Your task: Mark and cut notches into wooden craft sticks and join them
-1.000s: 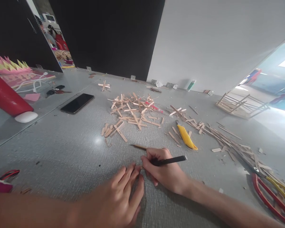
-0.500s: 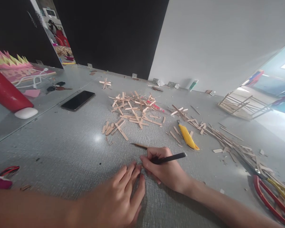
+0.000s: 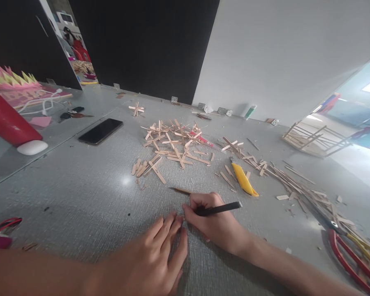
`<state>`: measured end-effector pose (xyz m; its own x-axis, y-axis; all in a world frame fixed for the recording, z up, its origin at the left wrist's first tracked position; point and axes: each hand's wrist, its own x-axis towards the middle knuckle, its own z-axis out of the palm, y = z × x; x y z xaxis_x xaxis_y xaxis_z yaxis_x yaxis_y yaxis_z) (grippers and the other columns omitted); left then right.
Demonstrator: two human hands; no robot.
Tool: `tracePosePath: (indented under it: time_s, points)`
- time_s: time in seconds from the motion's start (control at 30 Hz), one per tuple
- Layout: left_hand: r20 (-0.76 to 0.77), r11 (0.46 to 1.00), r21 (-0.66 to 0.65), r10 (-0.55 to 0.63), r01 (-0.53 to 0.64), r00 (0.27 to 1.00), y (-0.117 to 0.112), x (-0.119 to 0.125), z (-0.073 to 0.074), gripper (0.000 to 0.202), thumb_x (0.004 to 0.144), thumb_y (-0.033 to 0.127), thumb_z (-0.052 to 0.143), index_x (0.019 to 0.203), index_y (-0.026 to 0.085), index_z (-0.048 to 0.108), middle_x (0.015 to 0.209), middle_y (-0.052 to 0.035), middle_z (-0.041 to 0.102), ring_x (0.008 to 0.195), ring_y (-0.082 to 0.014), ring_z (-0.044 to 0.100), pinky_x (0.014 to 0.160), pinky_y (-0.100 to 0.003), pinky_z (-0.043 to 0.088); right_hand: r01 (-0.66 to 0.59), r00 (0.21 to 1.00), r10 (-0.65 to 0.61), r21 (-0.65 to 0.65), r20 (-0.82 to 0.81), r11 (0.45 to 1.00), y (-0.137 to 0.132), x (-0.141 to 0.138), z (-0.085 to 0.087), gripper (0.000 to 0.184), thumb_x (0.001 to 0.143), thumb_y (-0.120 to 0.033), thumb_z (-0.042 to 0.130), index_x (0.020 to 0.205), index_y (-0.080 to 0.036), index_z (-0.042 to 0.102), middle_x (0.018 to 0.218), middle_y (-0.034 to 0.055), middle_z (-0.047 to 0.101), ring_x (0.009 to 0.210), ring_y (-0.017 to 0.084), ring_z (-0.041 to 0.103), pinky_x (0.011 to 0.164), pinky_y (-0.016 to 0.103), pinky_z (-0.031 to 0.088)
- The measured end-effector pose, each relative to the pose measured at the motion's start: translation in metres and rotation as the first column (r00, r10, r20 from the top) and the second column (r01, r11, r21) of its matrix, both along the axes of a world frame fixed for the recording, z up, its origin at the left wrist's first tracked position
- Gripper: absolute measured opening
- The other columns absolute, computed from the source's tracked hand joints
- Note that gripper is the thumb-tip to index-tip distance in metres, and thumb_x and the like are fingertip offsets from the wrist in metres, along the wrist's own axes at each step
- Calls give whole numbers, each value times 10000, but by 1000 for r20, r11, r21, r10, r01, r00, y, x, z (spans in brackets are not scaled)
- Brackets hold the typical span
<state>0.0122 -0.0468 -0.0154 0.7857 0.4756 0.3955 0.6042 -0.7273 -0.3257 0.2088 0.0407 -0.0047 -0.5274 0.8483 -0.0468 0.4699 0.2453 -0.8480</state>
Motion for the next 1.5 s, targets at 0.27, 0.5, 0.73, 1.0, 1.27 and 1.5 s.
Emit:
tracePosePath:
  time_s: [0.27, 0.5, 0.73, 1.0, 1.27, 1.5]
  points:
    - [22, 1000, -1, -6, 6, 1000, 0, -2, -1, 422, 1081, 259, 363, 1220, 2, 668, 1155, -229, 772, 1099, -336, 750, 991, -452, 431, 2, 1000, -3, -49, -15, 999, -2, 2, 0, 401, 896, -238, 569, 570, -242, 336, 421, -88, 378, 289, 71, 438, 303, 176, 251]
    - [-9, 1000, -21, -2, 2, 1000, -2, -1, 2, 418, 1076, 275, 410, 1264, -13, 648, 1193, -229, 762, 1140, -344, 728, 1002, -456, 429, -25, 994, 12, -125, -106, 992, -1, 2, -5, 397, 931, -329, 610, 608, -236, 398, 436, -66, 488, 302, 72, 448, 342, 185, 288]
    - [25, 1000, 8, -6, 6, 1000, 1, 0, 2, 412, 1083, 274, 399, 1231, -7, 663, 1134, -216, 783, 1082, -329, 748, 982, -448, 440, -18, 993, -1, -155, -122, 988, -2, 3, -7, 410, 951, -376, 601, 614, -232, 419, 450, -59, 500, 305, 61, 416, 328, 178, 270]
    - [25, 1000, -3, 5, -5, 1000, -2, -1, -1, 427, 1072, 289, 407, 1250, -7, 658, 1166, -221, 773, 1102, -334, 745, 984, -450, 452, -2, 994, -16, -163, -107, 987, -2, 2, -7, 417, 920, -397, 652, 603, -228, 442, 444, -54, 505, 305, 65, 411, 327, 185, 253]
    - [16, 1000, 3, -7, 7, 1000, 0, 1, 1, 430, 1073, 294, 405, 1243, -7, 660, 1166, -219, 774, 1106, -336, 744, 983, -454, 456, 2, 993, -23, -178, -115, 984, -2, 0, -3, 414, 916, -414, 626, 598, -228, 436, 440, -47, 505, 294, 58, 392, 320, 180, 249]
    - [21, 1000, -2, 1, -1, 1000, 0, 0, 3, 423, 1071, 278, 392, 1222, -4, 669, 1155, -216, 777, 1105, -341, 745, 987, -460, 442, 19, 997, -29, -127, -75, 992, -2, 0, -4, 405, 920, -386, 630, 596, -226, 447, 449, -29, 531, 301, 72, 414, 325, 196, 258]
